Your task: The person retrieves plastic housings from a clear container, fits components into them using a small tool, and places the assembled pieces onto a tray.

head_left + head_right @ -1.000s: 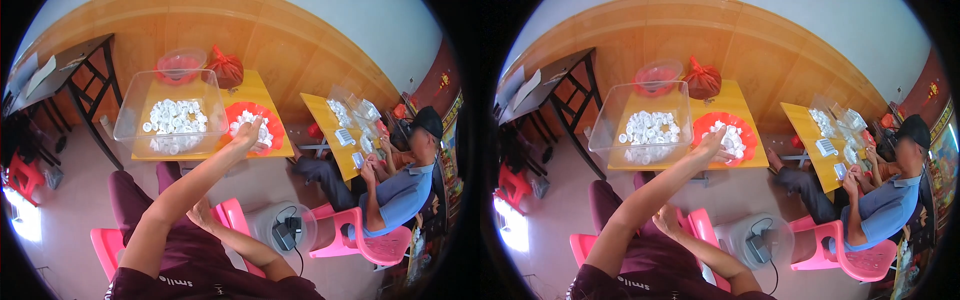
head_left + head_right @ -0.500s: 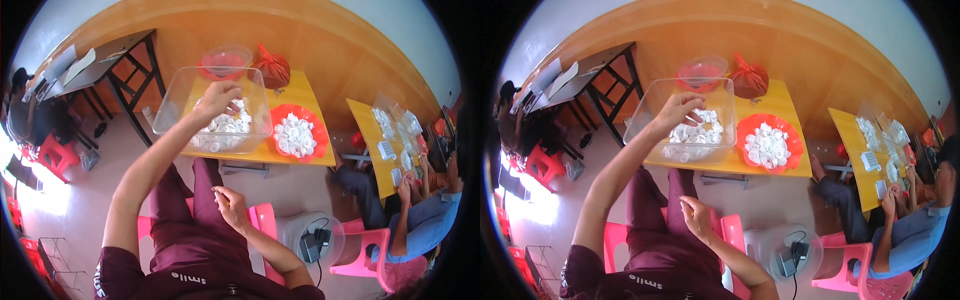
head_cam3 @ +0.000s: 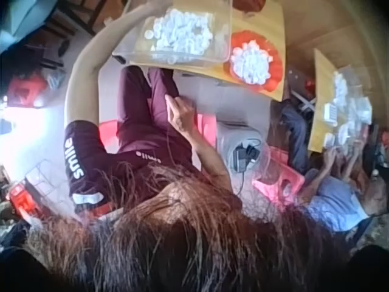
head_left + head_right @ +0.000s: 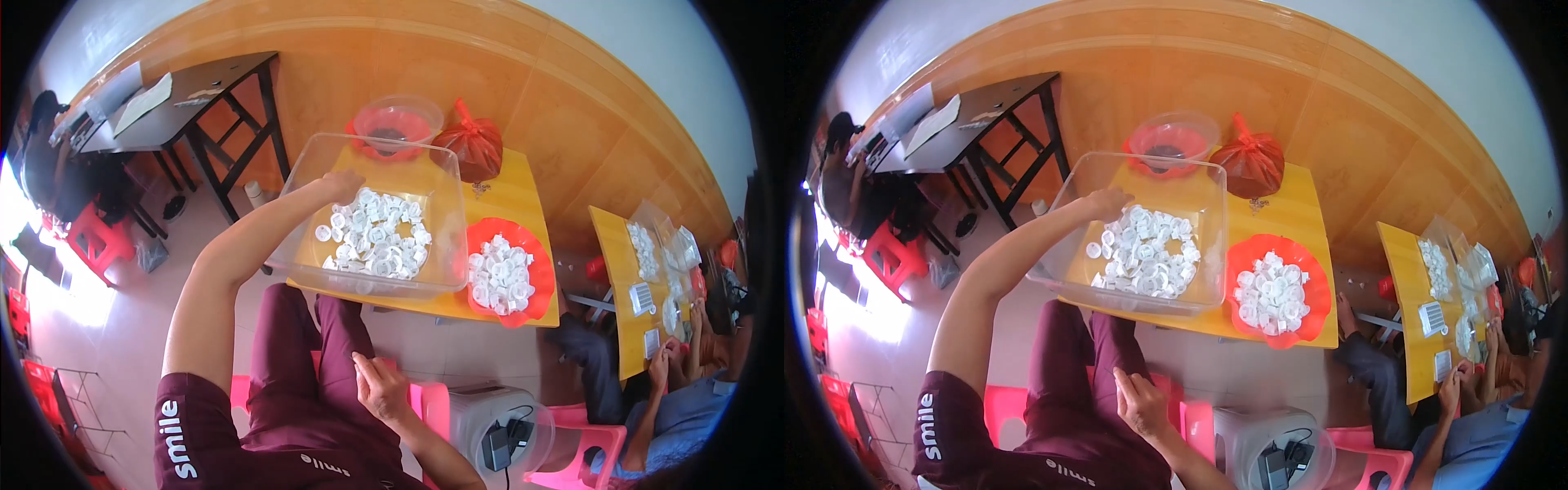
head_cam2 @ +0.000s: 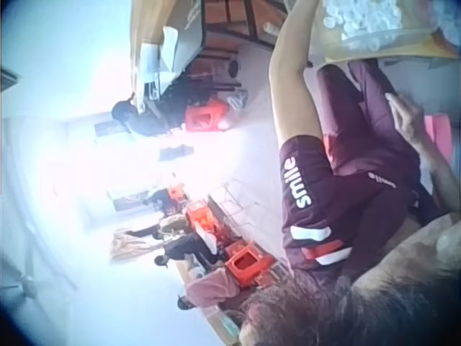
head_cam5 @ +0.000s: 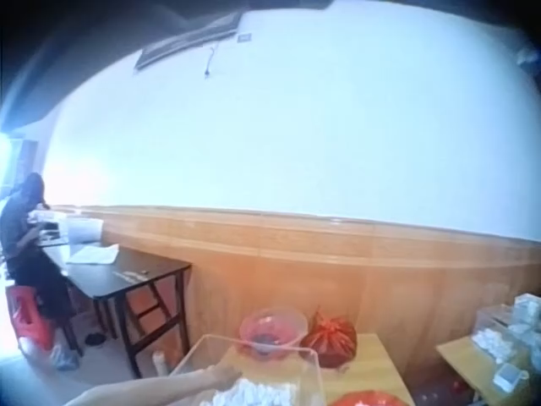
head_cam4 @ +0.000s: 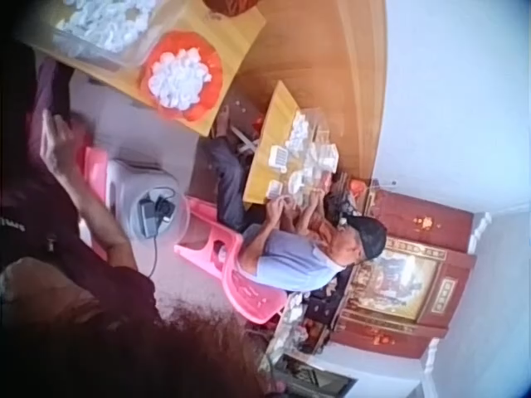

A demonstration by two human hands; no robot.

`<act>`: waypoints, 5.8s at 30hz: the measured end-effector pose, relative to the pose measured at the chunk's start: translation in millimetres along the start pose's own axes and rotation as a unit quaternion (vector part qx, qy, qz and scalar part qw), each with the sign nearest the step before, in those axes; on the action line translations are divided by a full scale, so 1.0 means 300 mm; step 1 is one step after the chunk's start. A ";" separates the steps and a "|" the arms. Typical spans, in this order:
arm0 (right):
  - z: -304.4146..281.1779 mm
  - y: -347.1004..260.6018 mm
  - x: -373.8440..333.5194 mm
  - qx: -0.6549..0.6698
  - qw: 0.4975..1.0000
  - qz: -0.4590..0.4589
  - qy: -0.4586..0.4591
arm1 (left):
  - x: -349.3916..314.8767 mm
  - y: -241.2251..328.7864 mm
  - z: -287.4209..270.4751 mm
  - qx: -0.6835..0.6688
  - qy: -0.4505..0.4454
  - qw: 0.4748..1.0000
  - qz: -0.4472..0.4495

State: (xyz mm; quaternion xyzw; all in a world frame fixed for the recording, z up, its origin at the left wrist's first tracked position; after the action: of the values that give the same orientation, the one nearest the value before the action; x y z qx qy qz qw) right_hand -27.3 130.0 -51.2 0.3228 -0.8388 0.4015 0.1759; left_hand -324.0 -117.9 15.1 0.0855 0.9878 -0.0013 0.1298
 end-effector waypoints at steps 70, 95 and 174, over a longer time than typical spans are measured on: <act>-0.325 -0.166 0.031 0.426 0.866 0.232 0.118 | -0.968 0.743 0.260 -0.884 0.145 0.391 0.212; -0.367 -0.220 0.015 0.202 0.961 0.147 0.118 | -0.997 0.665 0.324 -0.950 -0.011 0.190 0.249; -0.315 -0.175 0.062 0.092 0.994 -0.049 0.026 | -1.034 0.676 0.323 -0.906 0.201 0.343 0.145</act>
State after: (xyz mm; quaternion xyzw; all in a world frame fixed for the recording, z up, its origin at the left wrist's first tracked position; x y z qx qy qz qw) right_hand -1.6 172.5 46.6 0.3681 -0.7763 0.4763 0.1871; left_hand 30.4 27.3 5.0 0.0548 0.3533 0.9308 -0.0765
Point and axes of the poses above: each hand's wrist, its own x-axis towards the middle knuckle, its own z-axis out of the palm, y = z × x, the point moved 1 cm from there along x, towards the middle knuckle, and after that the axes turned 2 degrees about z, right-handed, at the moved point
